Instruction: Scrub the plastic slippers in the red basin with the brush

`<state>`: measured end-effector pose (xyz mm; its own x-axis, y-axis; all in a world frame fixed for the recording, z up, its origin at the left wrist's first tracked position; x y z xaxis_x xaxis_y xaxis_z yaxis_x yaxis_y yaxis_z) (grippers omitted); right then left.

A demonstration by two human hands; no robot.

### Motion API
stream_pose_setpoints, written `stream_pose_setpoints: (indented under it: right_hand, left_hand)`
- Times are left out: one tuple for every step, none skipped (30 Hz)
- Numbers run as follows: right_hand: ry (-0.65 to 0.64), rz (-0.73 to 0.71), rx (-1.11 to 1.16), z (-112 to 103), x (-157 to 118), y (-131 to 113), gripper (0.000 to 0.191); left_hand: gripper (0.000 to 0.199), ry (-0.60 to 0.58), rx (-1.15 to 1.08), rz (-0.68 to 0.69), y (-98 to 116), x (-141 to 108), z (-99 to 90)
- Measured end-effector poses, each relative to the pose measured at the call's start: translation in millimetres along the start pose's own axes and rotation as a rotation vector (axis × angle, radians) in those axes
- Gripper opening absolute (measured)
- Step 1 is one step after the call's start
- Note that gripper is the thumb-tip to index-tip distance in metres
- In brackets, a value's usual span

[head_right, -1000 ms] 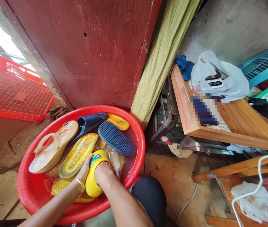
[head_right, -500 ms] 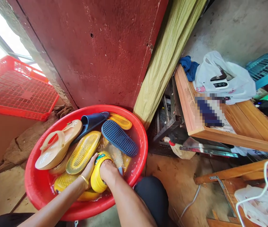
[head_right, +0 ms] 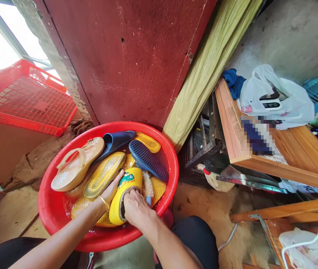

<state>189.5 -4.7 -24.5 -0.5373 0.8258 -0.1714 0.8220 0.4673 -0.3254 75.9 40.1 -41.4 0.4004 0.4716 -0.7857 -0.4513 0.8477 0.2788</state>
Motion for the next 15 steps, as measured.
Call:
stream_pose_setpoints:
  right_hand:
    - [0.019, 0.019, -0.022, 1, -5, -1, 0.04]
    - [0.046, 0.037, -0.045, 0, -9, -2, 0.042]
    - [0.079, 0.046, -0.062, 0, -12, -3, 0.044]
    - [0.112, 0.042, -0.069, -2, -15, -3, 0.047]
    - [0.142, 0.021, -0.066, -5, -17, -3, 0.049]
    - [0.167, -0.01, -0.054, -7, -20, -4, 0.051]
    - [0.181, -0.045, -0.04, -9, -21, -4, 0.053]
    - [0.182, -0.076, -0.029, -11, -22, -4, 0.055]
    - [0.17, -0.092, -0.023, -10, -23, -3, 0.055]
    - [0.147, -0.085, -0.025, -9, -22, -3, 0.054]
    - [0.113, -0.058, -0.032, -5, -21, -2, 0.052]
    - [0.077, -0.016, -0.04, 0, -19, -1, 0.049]
    - [0.044, 0.033, -0.047, 6, -16, 0, 0.045]
    - [0.02, 0.078, -0.054, 13, -12, 2, 0.043]
    - [0.008, 0.111, -0.065, 21, -8, 3, 0.041]
  left_hand:
    - [0.056, -0.016, 0.002, -0.005, -1, 1, 1.8]
    - [0.056, -0.023, 0.001, -0.002, -1, 2, 3.2]
    - [0.056, -0.019, -0.001, 0.007, 0, 3, 4.2]
    - [0.056, -0.009, 0.0, 0.018, 2, 4, 4.7]
    - [0.056, 0.003, 0.002, 0.028, 5, 4, 4.8]
    - [0.056, 0.007, 0.006, 0.034, 7, 4, 5.0]
    - [0.057, 0.008, 0.008, 0.037, 8, 4, 5.3]
    - [0.059, 0.001, 0.007, 0.037, 8, 3, 6.0]
    - [0.061, -0.007, 0.004, 0.032, 7, 2, 7.3]
    - [0.062, -0.013, 0.002, 0.025, 5, 1, 9.0]
    - [0.062, -0.019, 0.005, 0.011, 1, 0, 11.1]
    - [0.062, -0.023, 0.013, -0.003, -3, -1, 13.5]
    - [0.061, -0.019, 0.026, -0.009, -7, -2, 15.5]
    - [0.06, -0.007, 0.042, -0.004, -11, -3, 16.9]
    - [0.059, 0.01, 0.057, 0.008, -13, -3, 17.5]
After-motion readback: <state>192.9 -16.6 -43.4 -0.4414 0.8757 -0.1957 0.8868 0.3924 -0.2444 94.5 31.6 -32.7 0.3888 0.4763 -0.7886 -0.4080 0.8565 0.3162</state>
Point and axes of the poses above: each hand's wrist, its own x-axis towards the middle knuckle, its own z-axis out of the palm, y = z × x, the point moved 2 cm from there along x, towards the middle knuckle, and after that the axes turned 6 degrees about -z, right-handed, at the moved point
